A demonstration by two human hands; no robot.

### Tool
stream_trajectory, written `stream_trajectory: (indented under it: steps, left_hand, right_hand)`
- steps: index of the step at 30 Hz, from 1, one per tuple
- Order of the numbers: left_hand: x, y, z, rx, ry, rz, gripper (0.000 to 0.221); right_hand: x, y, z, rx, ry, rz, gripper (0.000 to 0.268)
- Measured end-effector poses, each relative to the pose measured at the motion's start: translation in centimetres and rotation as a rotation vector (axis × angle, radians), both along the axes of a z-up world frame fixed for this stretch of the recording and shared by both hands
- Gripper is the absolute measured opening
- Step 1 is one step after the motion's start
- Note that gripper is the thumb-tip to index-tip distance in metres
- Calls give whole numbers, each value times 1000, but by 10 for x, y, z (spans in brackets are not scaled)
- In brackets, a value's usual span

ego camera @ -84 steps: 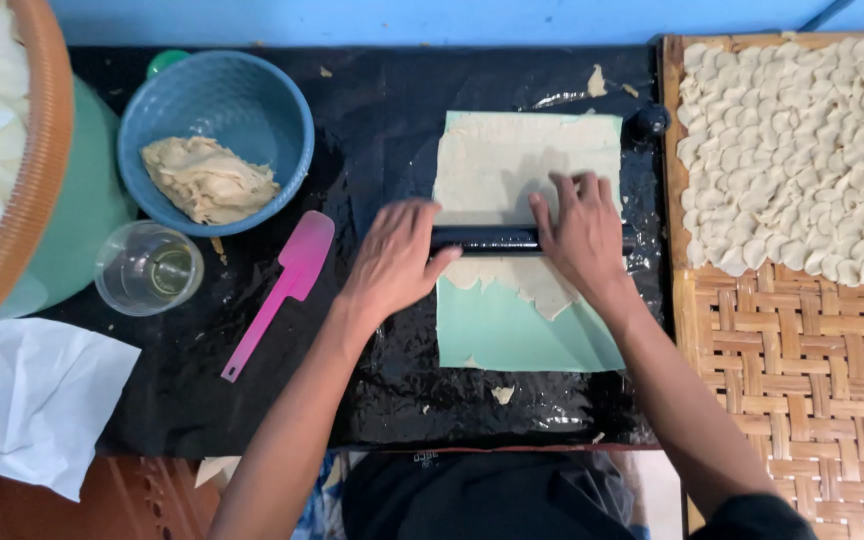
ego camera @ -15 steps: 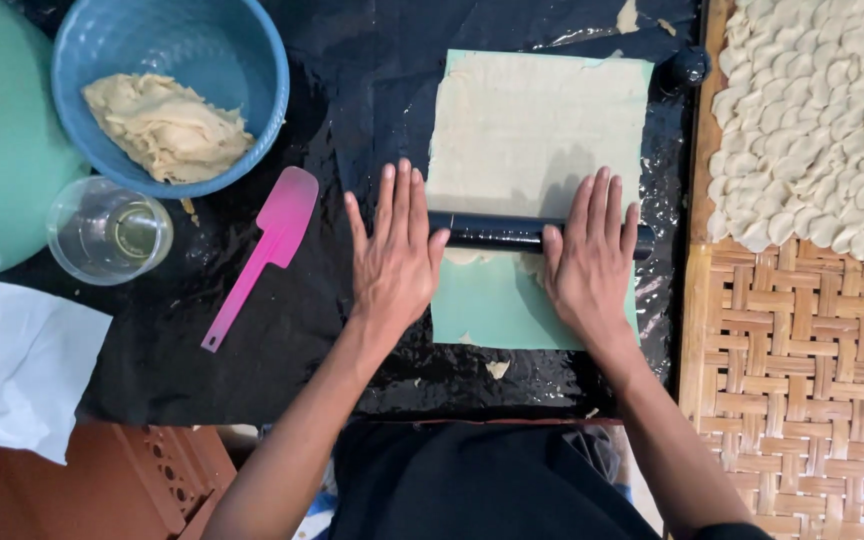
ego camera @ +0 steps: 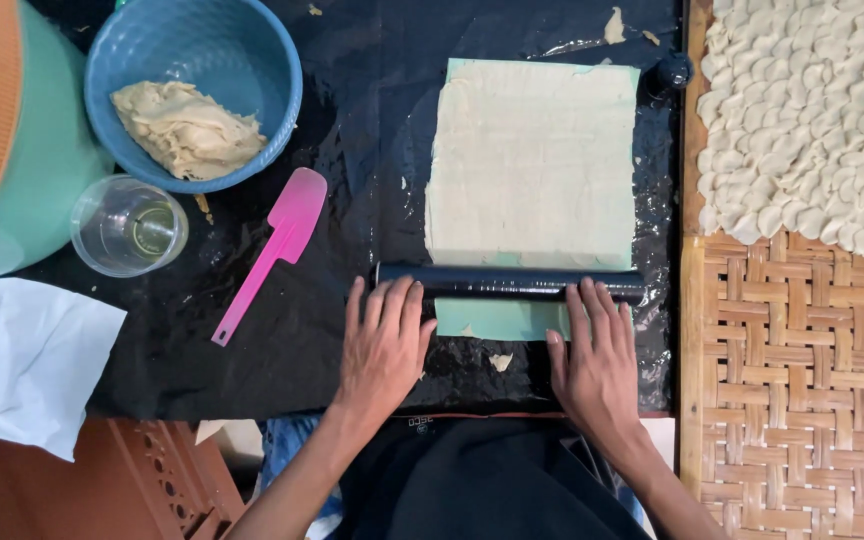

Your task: Rolling and spreading dough onto a green mat using a rolling pin and spatula to create thin crackers.

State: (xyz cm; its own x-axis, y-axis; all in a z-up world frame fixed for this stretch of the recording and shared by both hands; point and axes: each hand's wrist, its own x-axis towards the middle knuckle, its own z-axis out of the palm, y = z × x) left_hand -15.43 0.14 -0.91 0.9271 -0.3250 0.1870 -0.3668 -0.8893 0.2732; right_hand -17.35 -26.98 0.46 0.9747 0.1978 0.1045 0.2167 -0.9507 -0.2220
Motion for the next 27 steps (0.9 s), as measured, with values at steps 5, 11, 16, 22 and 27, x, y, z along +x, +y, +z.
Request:
stream_trajectory:
  steps: [5, 11, 16, 22, 27]
  left_hand:
    - [21, -1, 12, -101, -77, -69, 49]
    - [50, 3, 3, -95, -14, -281, 45]
    - [81, -2, -3, -84, -81, -241, 52]
    - [121, -25, 22, -14, 219, -123, 62]
    - [140, -33, -13, -7, -38, -36, 73]
  right_hand:
    - [7, 4, 18, 172, -74, -109, 40]
    - [55, -1, 27, 221, -164, -71, 27]
    - [116, -14, 8, 204, -15, -73, 33]
    - [178, 1, 3, 103, -51, -3, 50]
    - [179, -3, -14, 10, -51, 13, 63]
